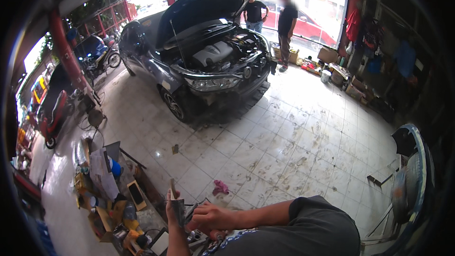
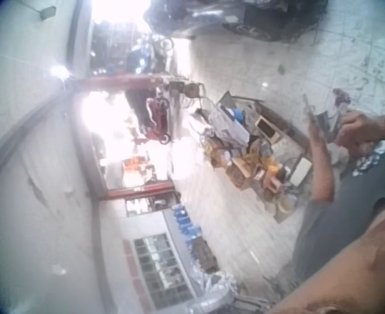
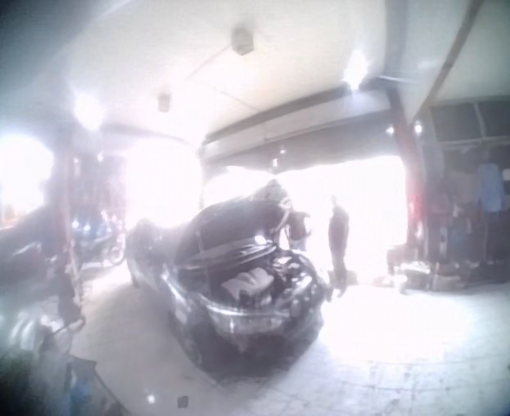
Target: The person sands a detached car bumper using a handheld electric sander, moving it across the surface to smooth the filler. The person then stops, walks to a workbench, and adjusts the sander's sandpaper pad.
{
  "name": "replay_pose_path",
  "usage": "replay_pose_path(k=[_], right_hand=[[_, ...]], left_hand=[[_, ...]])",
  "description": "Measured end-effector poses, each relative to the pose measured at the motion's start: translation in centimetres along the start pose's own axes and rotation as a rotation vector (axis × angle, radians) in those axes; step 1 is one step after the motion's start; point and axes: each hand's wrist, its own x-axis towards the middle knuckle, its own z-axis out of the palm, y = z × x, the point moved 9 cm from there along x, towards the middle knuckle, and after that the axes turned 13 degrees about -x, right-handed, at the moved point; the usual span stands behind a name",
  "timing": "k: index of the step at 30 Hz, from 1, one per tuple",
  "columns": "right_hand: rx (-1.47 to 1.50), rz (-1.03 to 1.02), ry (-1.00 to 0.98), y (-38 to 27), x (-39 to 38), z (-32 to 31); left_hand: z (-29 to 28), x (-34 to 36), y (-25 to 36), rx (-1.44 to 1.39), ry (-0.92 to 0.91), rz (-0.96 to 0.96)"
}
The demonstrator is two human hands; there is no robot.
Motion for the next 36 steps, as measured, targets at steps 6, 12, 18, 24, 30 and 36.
replay_pose_path(k=[6,12,18,24,30,36], right_hand=[[0.099,-0.033,-0.067,0.4,0.0,-0.3],[0.094,-0.033,-0.017,0.9,-0.2,-0.9],[0.021,-0.037,0.103,1.1,0.5,-2.2],[0.057,-0.028,0.193,0.9,1.3,-2.4],[0.042,-0.046,0.077,1.6,1.3,-1.2],[-0.009,-0.043,0.045,1.8,1.1,-0.9]], left_hand=[[2.5,-0.7,0.5,0.550,0.015,-0.079],[6.3,-5.9,2.7,0.451,-0.068,0.339],[8.8,-10.5,2.7,0.700,-0.245,0.508],[14.4,-12.9,3.4,1.167,-0.230,0.763],[14.6,-15.6,3.7,1.274,0.071,1.088],[6.3,-16.9,10.1,0.562,0.710,1.214]])
